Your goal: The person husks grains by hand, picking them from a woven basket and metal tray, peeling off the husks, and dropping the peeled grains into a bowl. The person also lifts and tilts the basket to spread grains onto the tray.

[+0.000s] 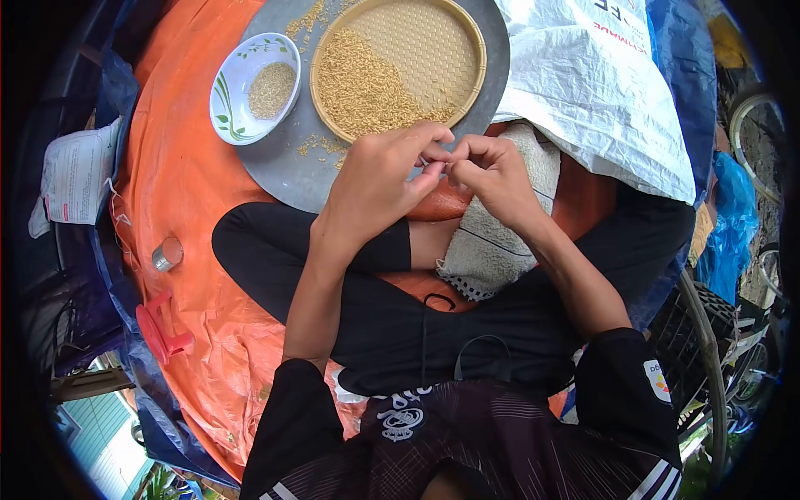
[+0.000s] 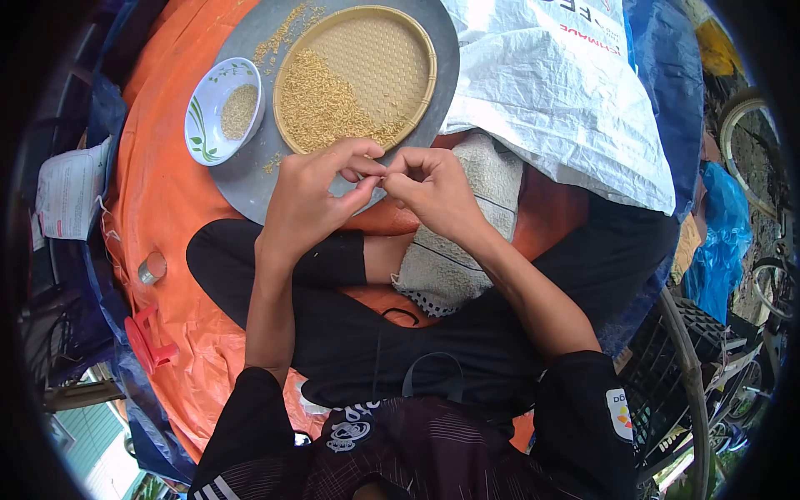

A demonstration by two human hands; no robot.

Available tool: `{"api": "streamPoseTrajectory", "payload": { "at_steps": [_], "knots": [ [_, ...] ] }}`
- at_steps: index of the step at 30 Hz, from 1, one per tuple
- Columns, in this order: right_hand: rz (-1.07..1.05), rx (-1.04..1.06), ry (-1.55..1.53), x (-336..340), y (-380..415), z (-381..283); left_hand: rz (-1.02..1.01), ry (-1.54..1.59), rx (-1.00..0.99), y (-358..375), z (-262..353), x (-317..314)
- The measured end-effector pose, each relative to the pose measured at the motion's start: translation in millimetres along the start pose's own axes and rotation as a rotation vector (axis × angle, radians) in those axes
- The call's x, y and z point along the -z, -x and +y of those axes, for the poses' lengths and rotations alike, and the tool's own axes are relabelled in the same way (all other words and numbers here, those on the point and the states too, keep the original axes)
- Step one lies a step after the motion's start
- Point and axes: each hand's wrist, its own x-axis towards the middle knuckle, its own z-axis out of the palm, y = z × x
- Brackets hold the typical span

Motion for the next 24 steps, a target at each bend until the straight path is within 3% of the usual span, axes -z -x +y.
{"api": "streamPoseTrajectory", "payload": {
  "at_steps": [19,22,24],
  "knots": [
    [0.052,-0.023,-0.036,2.5,-3.3,-5.9,0.102,0.040,0.036,-3.6,-13.7,6.5],
    [0.095,0.058,0.081,9.1,-5.8,-5.4,0.107,-0.027,0.271,-3.2,-27.4,27.2],
    [0.102,0.104,0.328,12.9,-5.0,-5.8,0.017,-0.099,0.399,1.4,-49.6,35.9]
  ]
}}
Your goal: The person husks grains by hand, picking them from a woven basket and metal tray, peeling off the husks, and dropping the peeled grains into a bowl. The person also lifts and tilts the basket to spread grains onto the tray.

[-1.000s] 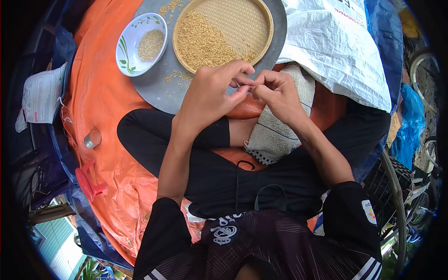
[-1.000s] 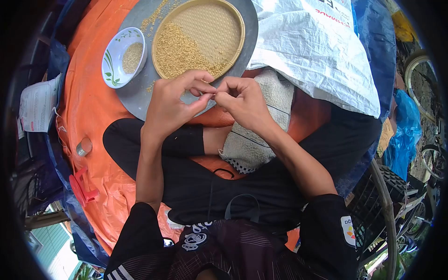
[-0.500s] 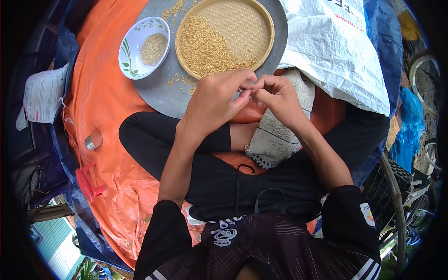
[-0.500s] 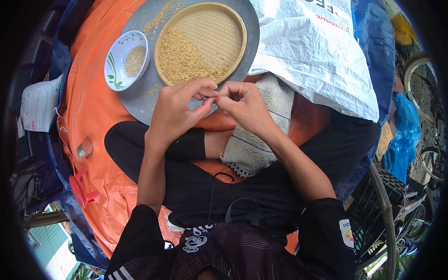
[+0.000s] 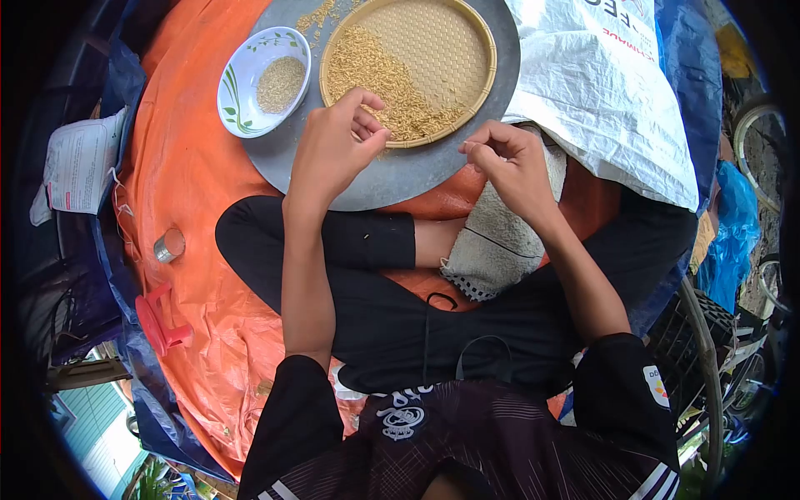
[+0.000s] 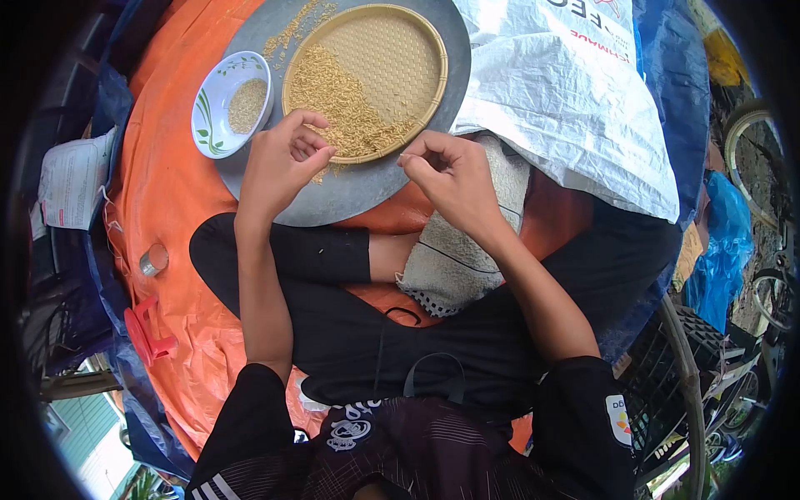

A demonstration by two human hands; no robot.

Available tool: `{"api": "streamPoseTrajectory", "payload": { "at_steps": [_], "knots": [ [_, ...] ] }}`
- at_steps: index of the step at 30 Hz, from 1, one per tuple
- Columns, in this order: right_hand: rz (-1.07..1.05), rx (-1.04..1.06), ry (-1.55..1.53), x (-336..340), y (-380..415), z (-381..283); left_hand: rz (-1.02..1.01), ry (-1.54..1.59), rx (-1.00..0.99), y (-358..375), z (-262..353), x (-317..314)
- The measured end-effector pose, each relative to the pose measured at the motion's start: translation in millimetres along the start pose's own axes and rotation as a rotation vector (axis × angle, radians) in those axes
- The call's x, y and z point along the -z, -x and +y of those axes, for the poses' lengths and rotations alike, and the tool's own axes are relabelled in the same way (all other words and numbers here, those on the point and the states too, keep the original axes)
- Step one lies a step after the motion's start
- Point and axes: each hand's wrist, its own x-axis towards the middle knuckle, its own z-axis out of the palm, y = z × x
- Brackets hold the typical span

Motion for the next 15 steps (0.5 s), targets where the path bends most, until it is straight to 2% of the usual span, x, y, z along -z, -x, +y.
{"api": "streamPoseTrajectory", "payload": {
  "at_steps": [1,4,7,13,15],
  "knots": [
    [0.000,0.030,0.122,-0.2,-0.2,-0.2,-0.038,-0.045,0.063,-1.5,-7.9,0.3],
    [0.004,0.237,0.340,-10.5,3.2,-2.8,-0.131,-0.336,0.060,-3.9,-15.7,-5.6],
    [0.019,0.294,0.520,-17.2,4.9,7.6,-0.072,-0.350,-0.076,-7.7,-39.5,-24.6],
    [0.033,0.276,0.494,-13.2,1.5,6.8,-0.061,-0.408,-0.277,-12.6,-44.3,-27.0],
    [0.034,0.283,0.490,-13.1,1.8,4.6,0.009,-0.391,-0.342,-15.9,-44.9,-26.5]
  ]
}}
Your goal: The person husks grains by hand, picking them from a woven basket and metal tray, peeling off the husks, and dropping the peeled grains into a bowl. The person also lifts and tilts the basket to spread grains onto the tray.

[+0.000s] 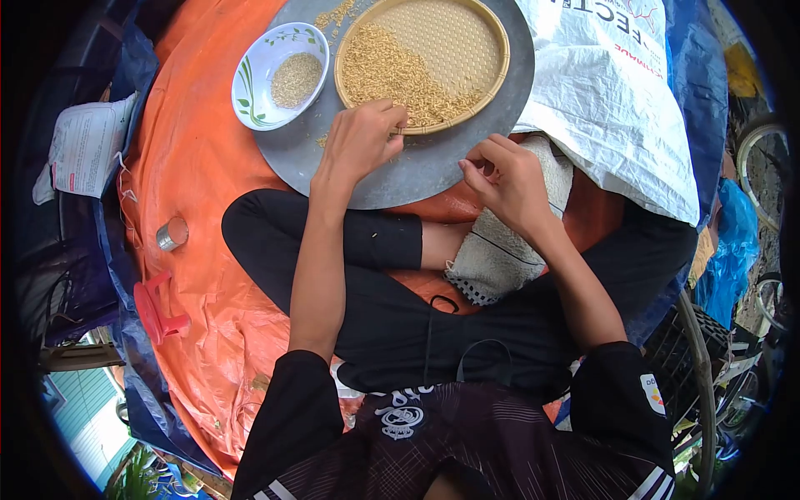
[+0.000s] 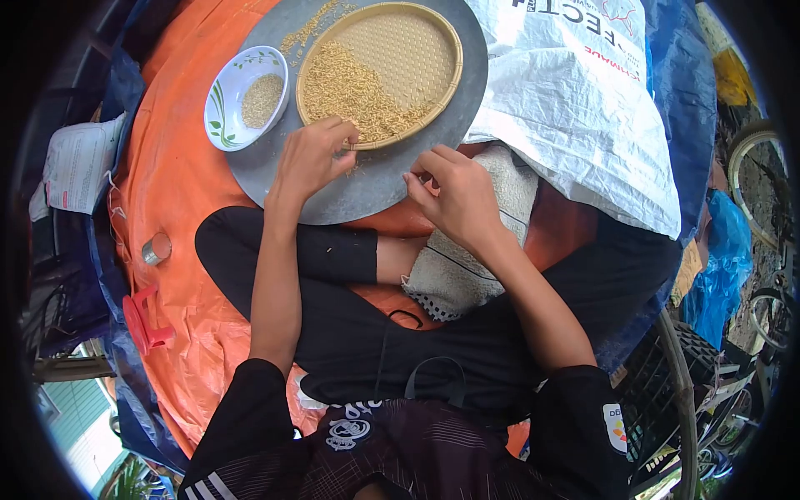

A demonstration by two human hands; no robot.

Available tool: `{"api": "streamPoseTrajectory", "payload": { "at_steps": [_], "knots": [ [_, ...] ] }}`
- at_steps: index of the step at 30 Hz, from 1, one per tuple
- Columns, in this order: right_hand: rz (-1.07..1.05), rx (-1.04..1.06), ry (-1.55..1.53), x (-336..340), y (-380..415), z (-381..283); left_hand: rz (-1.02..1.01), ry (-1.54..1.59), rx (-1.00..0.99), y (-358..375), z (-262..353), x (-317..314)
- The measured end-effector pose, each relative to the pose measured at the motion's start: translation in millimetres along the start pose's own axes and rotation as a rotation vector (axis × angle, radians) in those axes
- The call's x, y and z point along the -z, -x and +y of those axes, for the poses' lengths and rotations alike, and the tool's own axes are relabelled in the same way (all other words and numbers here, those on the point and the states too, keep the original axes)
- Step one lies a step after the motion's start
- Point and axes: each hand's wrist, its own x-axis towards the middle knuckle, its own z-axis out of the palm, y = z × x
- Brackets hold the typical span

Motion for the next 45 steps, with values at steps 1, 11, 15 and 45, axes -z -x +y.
{"api": "streamPoseTrajectory", "payload": {
  "at_steps": [1,11,15,45],
  "knots": [
    [0.001,0.003,-0.002,0.2,-0.3,-0.5,0.042,0.002,-0.025,-1.5,-1.0,0.1],
    [0.029,-0.009,0.006,-4.1,-2.2,2.0,0.341,-0.050,-0.071,-16.7,-8.7,2.3],
    [0.090,0.083,0.142,-6.8,-1.2,2.7,0.371,-0.066,-0.044,-18.0,-16.1,4.4],
    [0.266,-0.522,-1.093,45.8,-106.7,43.3,0.445,0.195,0.360,11.7,-31.2,62.9]
  ]
}}
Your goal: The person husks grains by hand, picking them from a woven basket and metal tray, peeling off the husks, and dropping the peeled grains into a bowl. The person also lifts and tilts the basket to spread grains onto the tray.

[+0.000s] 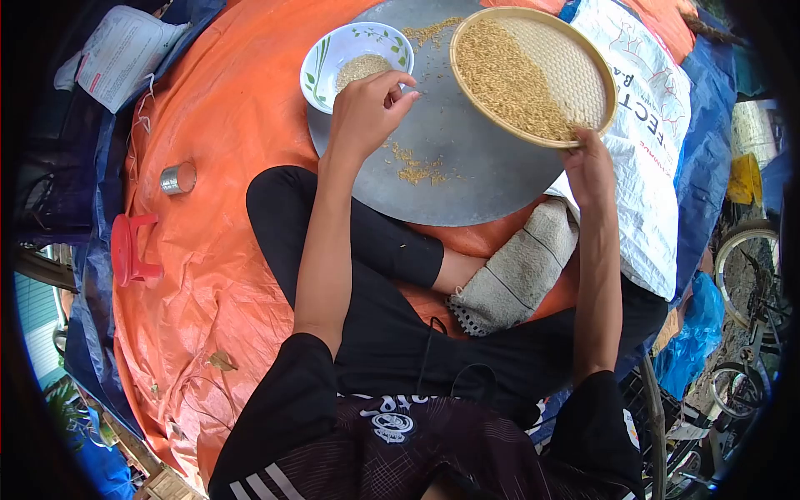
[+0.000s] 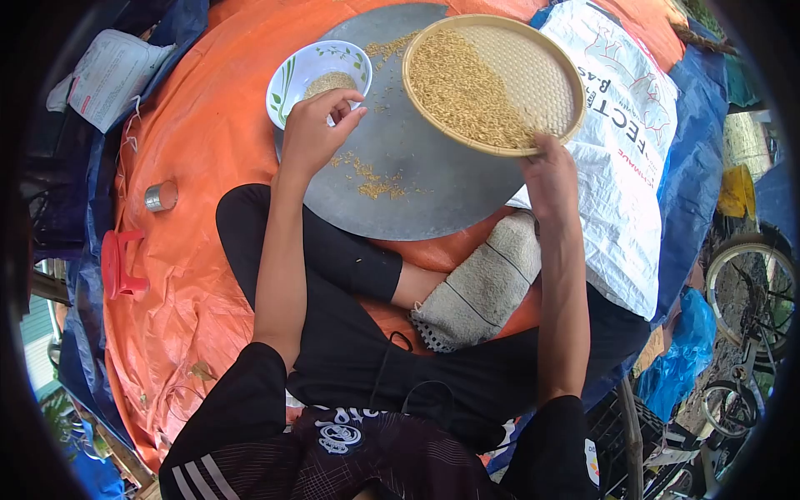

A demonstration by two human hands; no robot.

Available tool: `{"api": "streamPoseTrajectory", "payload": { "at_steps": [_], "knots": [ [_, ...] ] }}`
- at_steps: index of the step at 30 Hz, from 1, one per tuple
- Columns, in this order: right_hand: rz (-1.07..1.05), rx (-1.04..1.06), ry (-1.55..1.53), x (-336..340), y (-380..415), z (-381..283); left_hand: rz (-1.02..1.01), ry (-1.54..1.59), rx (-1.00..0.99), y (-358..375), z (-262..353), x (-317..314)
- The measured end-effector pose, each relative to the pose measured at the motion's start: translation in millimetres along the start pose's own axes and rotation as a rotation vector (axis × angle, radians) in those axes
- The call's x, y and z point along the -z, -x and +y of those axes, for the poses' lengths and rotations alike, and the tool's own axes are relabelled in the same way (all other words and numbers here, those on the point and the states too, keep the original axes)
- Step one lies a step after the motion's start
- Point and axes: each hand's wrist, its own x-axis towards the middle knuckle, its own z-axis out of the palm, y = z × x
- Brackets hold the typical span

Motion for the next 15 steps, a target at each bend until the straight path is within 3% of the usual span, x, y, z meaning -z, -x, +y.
{"api": "streamPoseTrajectory", "payload": {
  "at_steps": [5,15],
  "knots": [
    [0.036,0.050,-0.061,38.9,40.1,-33.5,-0.137,-0.011,0.048,2.6,-10.4,-2.9],
    [0.077,0.044,-0.108,62.0,63.9,-18.9,-0.306,-0.132,0.086,9.9,-26.6,-29.6]
  ]
}}
